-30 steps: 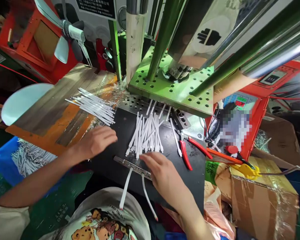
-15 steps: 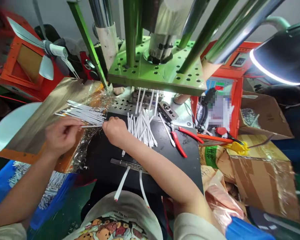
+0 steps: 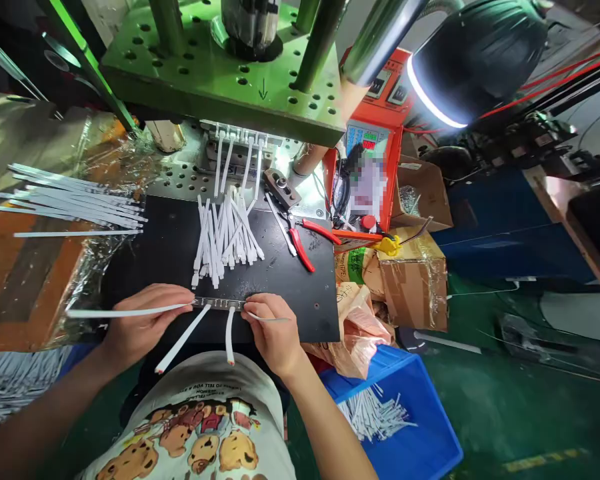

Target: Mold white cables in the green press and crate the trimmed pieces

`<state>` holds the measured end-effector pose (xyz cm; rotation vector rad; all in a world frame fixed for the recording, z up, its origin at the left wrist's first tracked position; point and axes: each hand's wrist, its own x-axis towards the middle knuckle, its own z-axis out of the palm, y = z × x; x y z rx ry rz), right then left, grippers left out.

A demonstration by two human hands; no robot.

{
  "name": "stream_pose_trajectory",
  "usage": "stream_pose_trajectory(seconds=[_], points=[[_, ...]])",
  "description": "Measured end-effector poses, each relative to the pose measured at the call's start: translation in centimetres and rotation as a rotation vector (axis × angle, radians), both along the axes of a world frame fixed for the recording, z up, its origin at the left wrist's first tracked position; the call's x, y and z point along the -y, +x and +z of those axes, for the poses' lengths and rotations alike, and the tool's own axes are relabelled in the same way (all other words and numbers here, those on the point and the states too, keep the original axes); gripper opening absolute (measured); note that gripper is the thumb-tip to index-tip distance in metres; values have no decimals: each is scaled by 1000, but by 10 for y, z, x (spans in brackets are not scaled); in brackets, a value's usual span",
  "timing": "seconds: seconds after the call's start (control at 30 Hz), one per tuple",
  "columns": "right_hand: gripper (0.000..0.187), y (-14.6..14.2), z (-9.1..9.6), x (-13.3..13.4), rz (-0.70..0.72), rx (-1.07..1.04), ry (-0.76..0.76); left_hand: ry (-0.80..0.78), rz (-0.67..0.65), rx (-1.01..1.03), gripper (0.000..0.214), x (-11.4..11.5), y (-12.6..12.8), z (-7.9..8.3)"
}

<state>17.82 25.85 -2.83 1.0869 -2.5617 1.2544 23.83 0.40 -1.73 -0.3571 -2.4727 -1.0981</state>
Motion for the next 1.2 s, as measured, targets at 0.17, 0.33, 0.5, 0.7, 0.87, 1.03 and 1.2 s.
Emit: stream_pose_trajectory(seconds=[0.17,0.33,0.5,0.7,0.87,1.03,1.2], points=[[15,-7,4,4,89,-125,84,-184,-89,4,11,-4,-3,5],[15,-13,2,4,137,-166,75,-315,-134,-57,18,2,0,8],[14,-16,5,6,151,-178,73,-370,-127,-60,15,4,-2,17],[16,-17,3,9,141,-163,55,-308,-157,-34,12,6,-6,17],[16,-20,10,4,179,-108,96,-436,-99,-121,14,-2,-5,9],[18,-89,41,-1,480,78,280,-373,-235,-52,15,12,-16,18],[23,-221,60,45,-112,-148,430,-322,-318,133,27,72,-110,35]])
